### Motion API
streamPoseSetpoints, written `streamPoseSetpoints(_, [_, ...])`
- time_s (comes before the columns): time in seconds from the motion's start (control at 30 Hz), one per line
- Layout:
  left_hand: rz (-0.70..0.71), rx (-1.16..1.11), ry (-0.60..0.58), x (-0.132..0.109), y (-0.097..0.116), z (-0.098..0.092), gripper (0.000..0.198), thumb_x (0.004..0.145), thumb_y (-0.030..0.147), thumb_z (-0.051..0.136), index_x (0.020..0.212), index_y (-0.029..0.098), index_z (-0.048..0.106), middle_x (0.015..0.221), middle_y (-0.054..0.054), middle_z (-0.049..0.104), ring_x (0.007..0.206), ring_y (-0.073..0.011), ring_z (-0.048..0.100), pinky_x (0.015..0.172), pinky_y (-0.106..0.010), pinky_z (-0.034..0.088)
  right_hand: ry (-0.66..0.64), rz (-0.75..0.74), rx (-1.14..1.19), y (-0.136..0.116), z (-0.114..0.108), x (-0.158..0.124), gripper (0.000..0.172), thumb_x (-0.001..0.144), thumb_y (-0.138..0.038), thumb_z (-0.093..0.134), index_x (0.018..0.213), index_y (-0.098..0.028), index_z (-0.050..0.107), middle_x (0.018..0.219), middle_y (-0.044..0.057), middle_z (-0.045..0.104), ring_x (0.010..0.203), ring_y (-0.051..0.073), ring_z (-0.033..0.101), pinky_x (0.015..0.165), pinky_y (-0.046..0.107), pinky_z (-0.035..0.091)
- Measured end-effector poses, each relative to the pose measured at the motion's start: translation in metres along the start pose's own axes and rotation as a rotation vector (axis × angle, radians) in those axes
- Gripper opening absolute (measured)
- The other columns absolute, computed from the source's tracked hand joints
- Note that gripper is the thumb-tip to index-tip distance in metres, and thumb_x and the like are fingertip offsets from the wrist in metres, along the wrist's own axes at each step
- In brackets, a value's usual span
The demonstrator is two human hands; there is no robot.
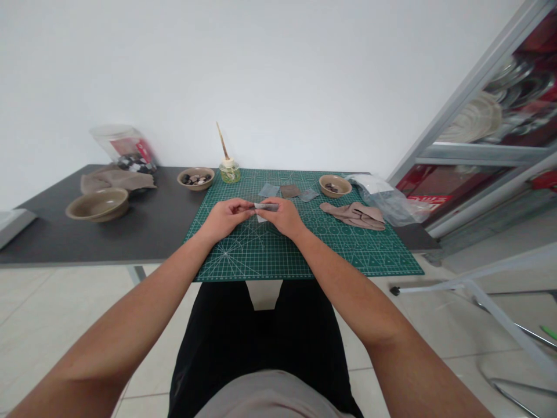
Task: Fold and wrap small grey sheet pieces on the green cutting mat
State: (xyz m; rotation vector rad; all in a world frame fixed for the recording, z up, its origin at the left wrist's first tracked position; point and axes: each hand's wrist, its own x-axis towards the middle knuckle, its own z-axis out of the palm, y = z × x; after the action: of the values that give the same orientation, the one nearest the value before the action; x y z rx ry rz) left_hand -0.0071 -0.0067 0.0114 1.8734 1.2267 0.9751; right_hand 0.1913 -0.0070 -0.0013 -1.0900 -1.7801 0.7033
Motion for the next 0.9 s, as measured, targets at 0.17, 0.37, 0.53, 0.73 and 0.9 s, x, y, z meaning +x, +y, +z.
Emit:
streamPoseSetpoints(0.17, [-0.001, -0.020, -0.001, 0.0006, -0.0010, 0.0005, 0.045, 0.072, 0.054, 0.073, 0.097, 0.017, 0.073, 0.086, -0.005, 0.074, 0.077, -0.0180, 0.065, 0.074, -0.030, 0.051, -0.036, -0.025, 0.057, -0.0003, 0.0002, 0.0000, 0.020, 0.081, -0.036, 0.070, 0.095, -0.024, 0.076, 0.091, 0.001, 0.075, 0.084, 0.017, 0.068, 0.079, 0.028, 0.049])
streamPoseSetpoints(0.37, [0.002, -0.042, -0.005, 0.0008, -0.0018, 0.0005, 0.045, 0.072, 0.053, 0.073, 0.098, 0.016, 0.073, 0.090, -0.006, 0.075, 0.080, -0.0185, 0.065, 0.077, -0.031, 0.051, -0.017, -0.012, 0.036, -0.0030, 0.0000, -0.0001, 0.018, 0.080, -0.034, 0.071, 0.092, -0.022, 0.076, 0.088, 0.001, 0.075, 0.082, 0.016, 0.068, 0.078, 0.027, 0.049])
streamPoseSetpoints(0.53, [-0.001, -0.035, 0.002, 0.0009, -0.0033, 0.0006, 0.047, 0.071, 0.054, 0.073, 0.098, 0.016, 0.073, 0.090, -0.007, 0.075, 0.080, -0.0190, 0.066, 0.077, -0.031, 0.051, -0.054, -0.033, 0.046, -0.0021, 0.0003, -0.0001, 0.018, 0.083, -0.033, 0.069, 0.096, -0.022, 0.074, 0.090, 0.000, 0.075, 0.083, 0.016, 0.067, 0.079, 0.027, 0.048])
streamPoseSetpoints(0.73, [-0.002, -0.036, 0.003, 0.0008, -0.0023, 0.0003, 0.045, 0.072, 0.054, 0.074, 0.098, 0.017, 0.073, 0.090, -0.006, 0.075, 0.081, -0.0191, 0.066, 0.079, -0.032, 0.051, -0.033, -0.031, 0.050, -0.0006, 0.0007, 0.0001, 0.017, 0.082, -0.034, 0.070, 0.094, -0.022, 0.075, 0.090, 0.000, 0.074, 0.085, 0.016, 0.067, 0.081, 0.027, 0.048])
streamPoseSetpoints(0.9, [0.017, -0.042, -0.007, 0.0021, -0.0048, 0.0006, 0.043, 0.072, 0.052, 0.074, 0.097, 0.016, 0.073, 0.089, -0.006, 0.074, 0.080, -0.0185, 0.065, 0.077, -0.031, 0.051, -0.062, -0.043, 0.075, -0.0011, 0.0004, 0.0000, 0.019, 0.083, -0.033, 0.068, 0.097, -0.022, 0.075, 0.091, 0.001, 0.074, 0.086, 0.017, 0.068, 0.082, 0.028, 0.049])
